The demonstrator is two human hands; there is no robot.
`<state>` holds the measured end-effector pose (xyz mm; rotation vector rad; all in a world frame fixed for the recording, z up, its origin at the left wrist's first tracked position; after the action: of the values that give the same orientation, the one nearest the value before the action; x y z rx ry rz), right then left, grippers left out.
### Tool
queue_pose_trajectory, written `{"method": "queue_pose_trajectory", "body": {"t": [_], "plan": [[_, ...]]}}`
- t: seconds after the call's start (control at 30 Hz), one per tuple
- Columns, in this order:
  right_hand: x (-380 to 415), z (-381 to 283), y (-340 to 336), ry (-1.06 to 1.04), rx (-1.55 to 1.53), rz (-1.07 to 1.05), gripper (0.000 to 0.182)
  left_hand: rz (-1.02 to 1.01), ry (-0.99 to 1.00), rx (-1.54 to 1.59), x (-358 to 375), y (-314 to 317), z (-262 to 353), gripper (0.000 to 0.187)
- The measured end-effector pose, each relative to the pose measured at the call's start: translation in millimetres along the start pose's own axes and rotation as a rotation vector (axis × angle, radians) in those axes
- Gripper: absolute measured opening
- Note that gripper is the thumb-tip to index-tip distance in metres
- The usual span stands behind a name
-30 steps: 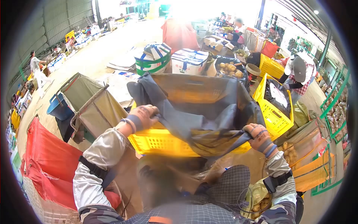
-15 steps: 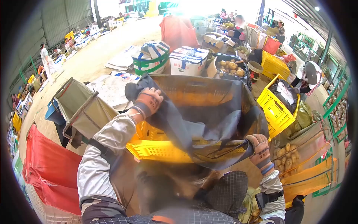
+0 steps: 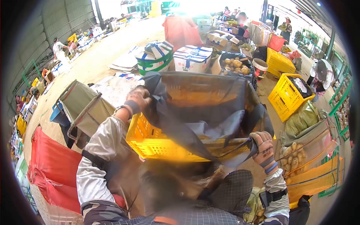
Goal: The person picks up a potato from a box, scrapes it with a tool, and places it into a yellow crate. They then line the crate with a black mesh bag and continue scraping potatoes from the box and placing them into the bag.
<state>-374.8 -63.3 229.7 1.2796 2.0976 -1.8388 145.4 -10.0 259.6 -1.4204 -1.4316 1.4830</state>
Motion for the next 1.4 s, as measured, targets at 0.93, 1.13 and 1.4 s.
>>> {"method": "queue_pose_trajectory", "body": {"t": [0.93, 1.13, 1.4], "plan": [[8, 28, -49, -0.053, 0.206, 0.033, 0.031, -0.091, -0.056, 0.406, 220, 10, -60, 0.023], [41, 59, -60, 0.053, 0.298, 0.047, 0.029, 0.232, 0.223, 0.15, 207, -7, -37, 0.021], [107, 70, -3, 0.263, 0.116, 0.281, 0.033, 0.225, 0.18, 0.081, 253, 61, -38, 0.022]]}}
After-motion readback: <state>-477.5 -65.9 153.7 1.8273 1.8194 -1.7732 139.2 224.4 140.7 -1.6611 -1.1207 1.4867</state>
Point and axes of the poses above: each hand's wrist, its own x-axis away from the middle knuckle, its own y-axis out of the palm, z = x × y, the point moved 1 cm from there along -x, towards the middle knuckle, and after that the axes turned 13 degrees about -x, right-handed, at the moved point
